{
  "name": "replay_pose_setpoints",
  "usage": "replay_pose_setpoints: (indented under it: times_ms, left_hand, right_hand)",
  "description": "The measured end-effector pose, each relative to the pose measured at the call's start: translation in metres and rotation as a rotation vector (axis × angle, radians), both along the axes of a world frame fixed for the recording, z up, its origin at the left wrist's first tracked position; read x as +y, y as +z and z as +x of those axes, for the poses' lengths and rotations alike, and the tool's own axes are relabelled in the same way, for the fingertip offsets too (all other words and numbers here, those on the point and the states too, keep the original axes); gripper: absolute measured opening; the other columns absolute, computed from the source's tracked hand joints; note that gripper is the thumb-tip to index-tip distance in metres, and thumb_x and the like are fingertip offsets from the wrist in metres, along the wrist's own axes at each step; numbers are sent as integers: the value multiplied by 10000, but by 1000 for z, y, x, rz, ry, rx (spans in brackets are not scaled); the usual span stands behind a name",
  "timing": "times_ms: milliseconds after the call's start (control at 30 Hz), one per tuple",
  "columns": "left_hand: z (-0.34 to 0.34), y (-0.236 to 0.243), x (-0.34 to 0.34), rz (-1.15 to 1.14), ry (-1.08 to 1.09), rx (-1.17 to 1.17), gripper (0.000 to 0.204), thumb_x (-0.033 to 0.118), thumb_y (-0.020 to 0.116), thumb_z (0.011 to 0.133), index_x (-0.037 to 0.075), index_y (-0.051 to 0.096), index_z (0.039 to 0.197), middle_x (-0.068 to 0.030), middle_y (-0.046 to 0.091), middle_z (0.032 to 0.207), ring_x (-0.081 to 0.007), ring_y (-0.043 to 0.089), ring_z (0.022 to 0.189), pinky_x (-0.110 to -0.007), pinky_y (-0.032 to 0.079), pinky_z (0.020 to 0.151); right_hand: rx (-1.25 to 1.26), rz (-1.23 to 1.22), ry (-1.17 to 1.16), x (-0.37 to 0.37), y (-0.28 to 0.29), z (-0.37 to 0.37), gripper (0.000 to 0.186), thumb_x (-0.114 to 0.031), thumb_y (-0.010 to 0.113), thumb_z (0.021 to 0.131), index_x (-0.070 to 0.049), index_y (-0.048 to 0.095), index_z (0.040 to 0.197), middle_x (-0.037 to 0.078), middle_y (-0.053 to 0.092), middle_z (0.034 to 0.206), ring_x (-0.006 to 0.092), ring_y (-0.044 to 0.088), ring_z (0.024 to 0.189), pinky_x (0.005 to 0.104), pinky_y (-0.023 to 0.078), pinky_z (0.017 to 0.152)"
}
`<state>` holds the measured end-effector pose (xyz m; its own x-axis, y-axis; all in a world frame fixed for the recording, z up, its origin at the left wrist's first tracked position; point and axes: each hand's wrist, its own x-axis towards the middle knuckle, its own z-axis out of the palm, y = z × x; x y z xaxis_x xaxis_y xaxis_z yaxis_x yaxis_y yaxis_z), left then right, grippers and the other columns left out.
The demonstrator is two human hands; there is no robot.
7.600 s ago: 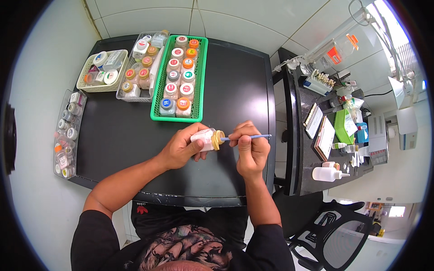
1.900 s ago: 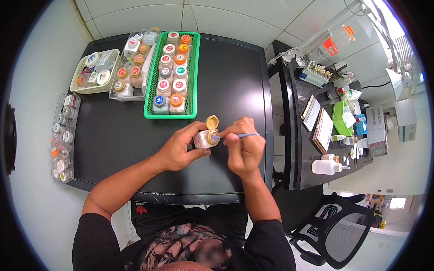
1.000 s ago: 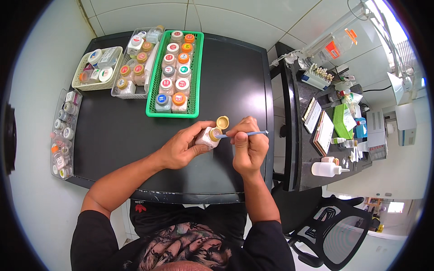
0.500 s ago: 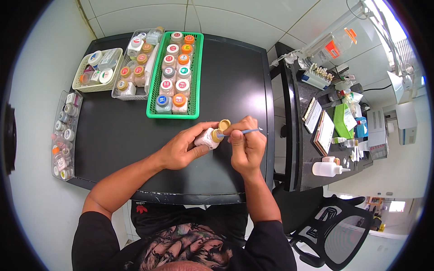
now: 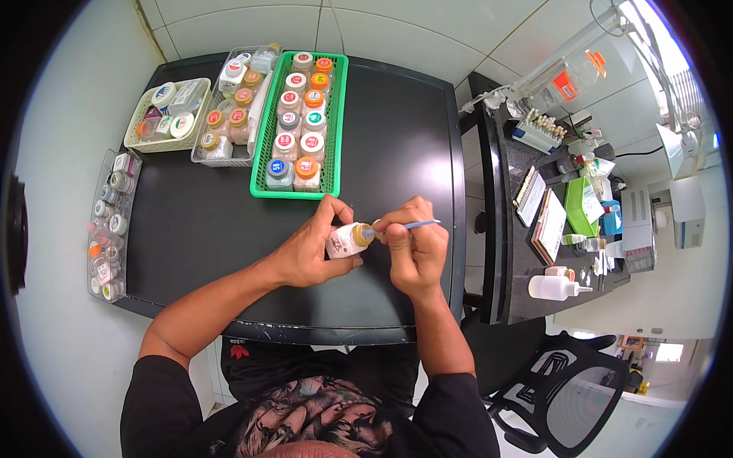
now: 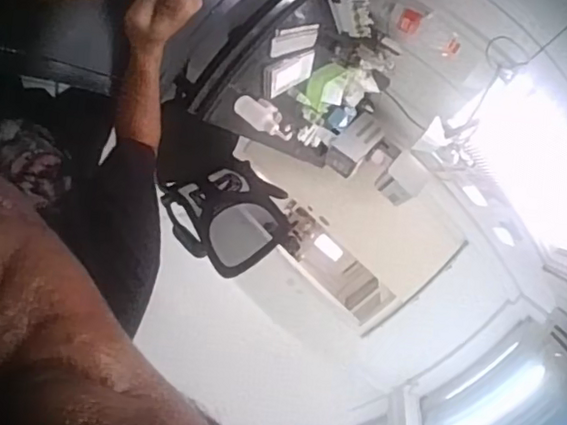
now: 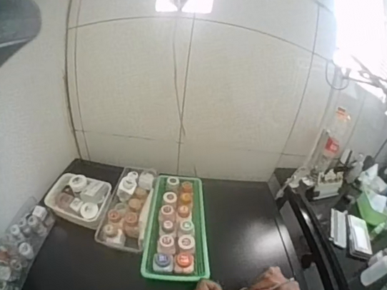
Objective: The person uses a fine brush to apply colored stains and liquids from several small jars onto dental crown models, alternating between different shades and jars on the workbench.
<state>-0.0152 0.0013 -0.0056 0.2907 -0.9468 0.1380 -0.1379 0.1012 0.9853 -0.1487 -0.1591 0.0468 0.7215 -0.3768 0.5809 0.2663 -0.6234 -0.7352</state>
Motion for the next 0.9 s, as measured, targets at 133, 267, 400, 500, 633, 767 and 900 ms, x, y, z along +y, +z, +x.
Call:
replay_pose_setpoints:
  times_ms: [133,267,400,500,633,767,900]
  left_hand:
    - [1,3,1,-24,2,-42,591,67,815,887,60,368,1275,-79,486,1134,-132,618,956,-320,518,765]
    - [0,4,0,-22,-26,129,504,93,812,897,47,435,1227,-78,543,1091,-146,605,946,-333,511,787]
    - [4,4,-2,-47,-79,171,506,52,757,958,15,472,1375,-72,597,1175,-122,618,1065,-307,543,894]
    - [5,11,-1,-27,-100,191,564,54,732,979,15,477,1480,-79,608,1275,-136,616,1091,-306,533,954]
    - [3,7,0,-47,-52,159,603,56,725,974,26,469,1520,-82,612,1287,-140,618,1102,-309,532,959]
    - [5,21,3,-12,-35,40,670,74,777,928,36,470,1523,-74,633,1257,-134,631,1115,-309,543,934]
    - [3,12,0,-27,0,42,669,96,826,888,28,507,1472,-69,675,1191,-130,661,1078,-308,553,880]
  right_hand:
    - [85,3,5,-1,3,-1,288,-174,597,1063,-31,707,838,38,613,646,184,518,689,343,394,706]
    - [-5,-53,-6,-2,2,-1,290,-176,610,1057,-25,709,830,41,604,638,186,510,687,345,399,703]
    - [-44,-1,-32,-5,1,0,299,-175,602,1062,-15,707,832,47,601,648,185,521,694,334,401,670]
    - [77,-26,-26,-7,4,-3,315,-182,595,1071,-1,700,835,52,598,660,175,523,688,324,403,638]
    - [6,97,-47,-6,4,-2,313,-180,595,1076,6,693,843,55,604,698,148,525,653,305,394,597]
    - [35,-41,-2,-10,0,-2,319,-183,587,1084,6,693,849,65,620,741,127,533,626,287,394,574]
    - [-64,97,-47,-2,1,0,323,-189,589,1084,10,695,852,70,631,746,137,541,628,290,409,583]
